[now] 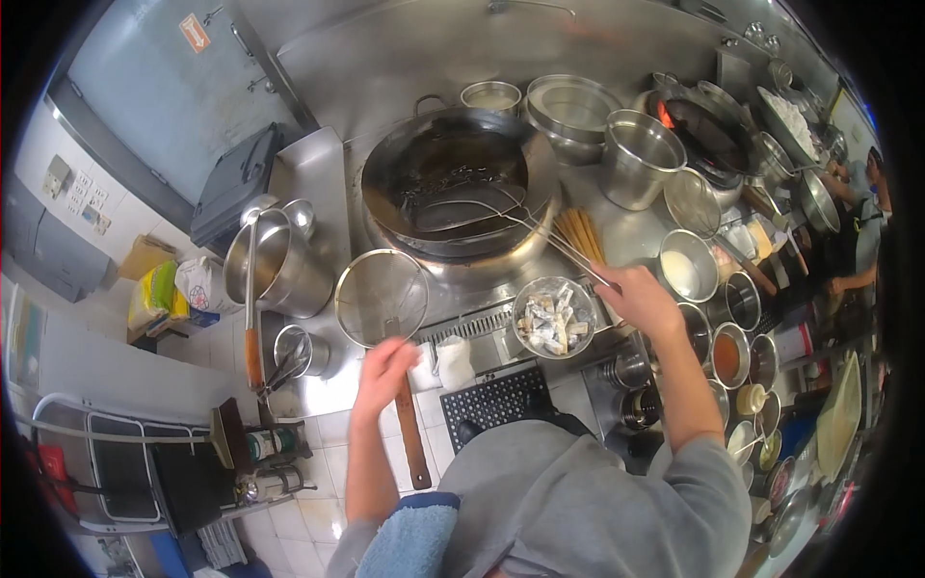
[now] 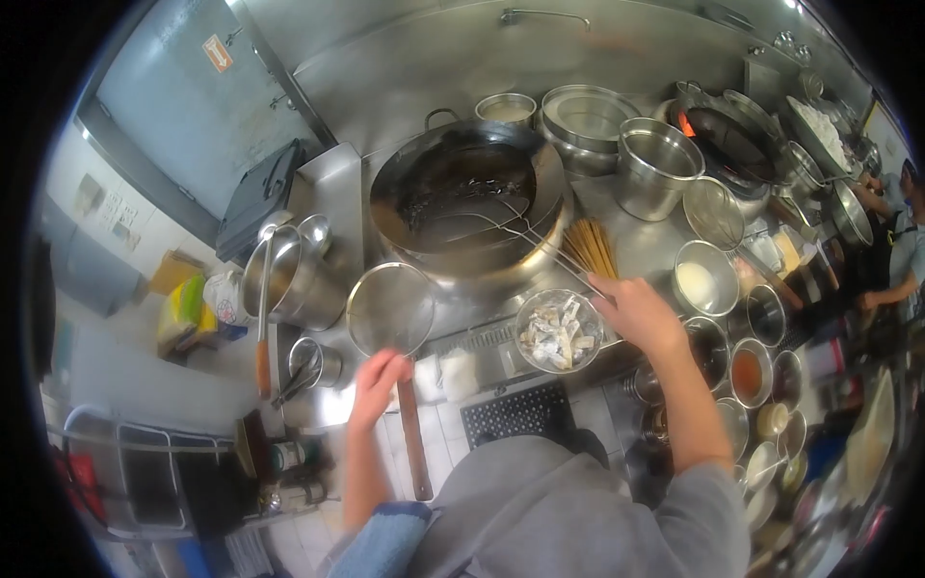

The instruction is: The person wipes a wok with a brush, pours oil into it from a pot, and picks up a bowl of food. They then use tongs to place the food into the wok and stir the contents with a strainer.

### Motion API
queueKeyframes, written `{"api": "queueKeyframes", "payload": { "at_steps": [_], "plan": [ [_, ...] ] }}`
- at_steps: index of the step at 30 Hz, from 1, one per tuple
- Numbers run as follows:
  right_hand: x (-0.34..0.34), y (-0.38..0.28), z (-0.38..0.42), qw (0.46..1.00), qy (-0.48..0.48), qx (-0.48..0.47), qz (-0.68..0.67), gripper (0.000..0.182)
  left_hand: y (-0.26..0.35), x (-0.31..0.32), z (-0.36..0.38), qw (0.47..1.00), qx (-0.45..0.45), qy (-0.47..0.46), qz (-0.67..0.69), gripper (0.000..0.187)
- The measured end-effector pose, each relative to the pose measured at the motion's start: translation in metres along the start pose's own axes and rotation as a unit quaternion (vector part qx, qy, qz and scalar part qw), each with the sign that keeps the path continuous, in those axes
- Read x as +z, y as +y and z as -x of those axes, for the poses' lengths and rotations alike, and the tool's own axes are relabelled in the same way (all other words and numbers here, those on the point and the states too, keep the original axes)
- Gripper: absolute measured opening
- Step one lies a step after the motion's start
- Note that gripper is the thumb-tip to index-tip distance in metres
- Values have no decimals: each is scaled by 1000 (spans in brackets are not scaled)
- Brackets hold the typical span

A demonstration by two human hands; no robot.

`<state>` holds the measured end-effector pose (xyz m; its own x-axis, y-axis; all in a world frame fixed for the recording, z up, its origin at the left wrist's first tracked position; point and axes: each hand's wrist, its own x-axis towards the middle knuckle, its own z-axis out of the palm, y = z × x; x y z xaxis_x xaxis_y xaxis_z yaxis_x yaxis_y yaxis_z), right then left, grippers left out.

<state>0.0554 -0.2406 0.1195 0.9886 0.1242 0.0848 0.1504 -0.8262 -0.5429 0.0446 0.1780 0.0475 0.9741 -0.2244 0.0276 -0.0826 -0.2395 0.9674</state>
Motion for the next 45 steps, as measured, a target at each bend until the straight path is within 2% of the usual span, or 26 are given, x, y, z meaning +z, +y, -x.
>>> {"api": "queueKeyframes", "payload": {
  "at_steps": [3,5,8,11,14,20,26,29,37,40,43,45],
  "plan": [
    [-20,-2,14,999,-8,25,37,35,42,60,-59,975,182,-29,-122,15],
    [-30,6,20,999,10,8,45,34,61,90,-91,932,303,17,-196,18],
    [-42,20,28,997,45,-9,68,35,70,116,-133,867,373,101,-314,23],
    [-43,35,25,991,69,-23,112,37,38,129,-166,875,271,78,-392,25],
    [-38,50,8,986,58,-15,156,38,6,138,-182,863,286,117,-400,18],
    [-14,81,-48,983,77,-32,163,37,8,142,-192,878,233,112,-402,19],
    [18,82,-103,994,77,-29,70,37,7,149,-201,889,193,123,-396,25],
    [37,74,-120,997,76,-12,29,37,1,162,-209,878,183,141,-420,25],
    [62,36,-120,997,71,14,-40,38,9,157,-201,902,145,121,-388,22],
    [62,29,-110,998,51,18,-39,39,15,151,-197,911,154,100,-370,21],
    [60,31,-97,997,68,-25,-38,40,10,148,-194,908,203,113,-350,18],
    [44,22,-83,998,44,-10,-44,38,9,146,-193,905,227,120,-339,17]
  ]
}}
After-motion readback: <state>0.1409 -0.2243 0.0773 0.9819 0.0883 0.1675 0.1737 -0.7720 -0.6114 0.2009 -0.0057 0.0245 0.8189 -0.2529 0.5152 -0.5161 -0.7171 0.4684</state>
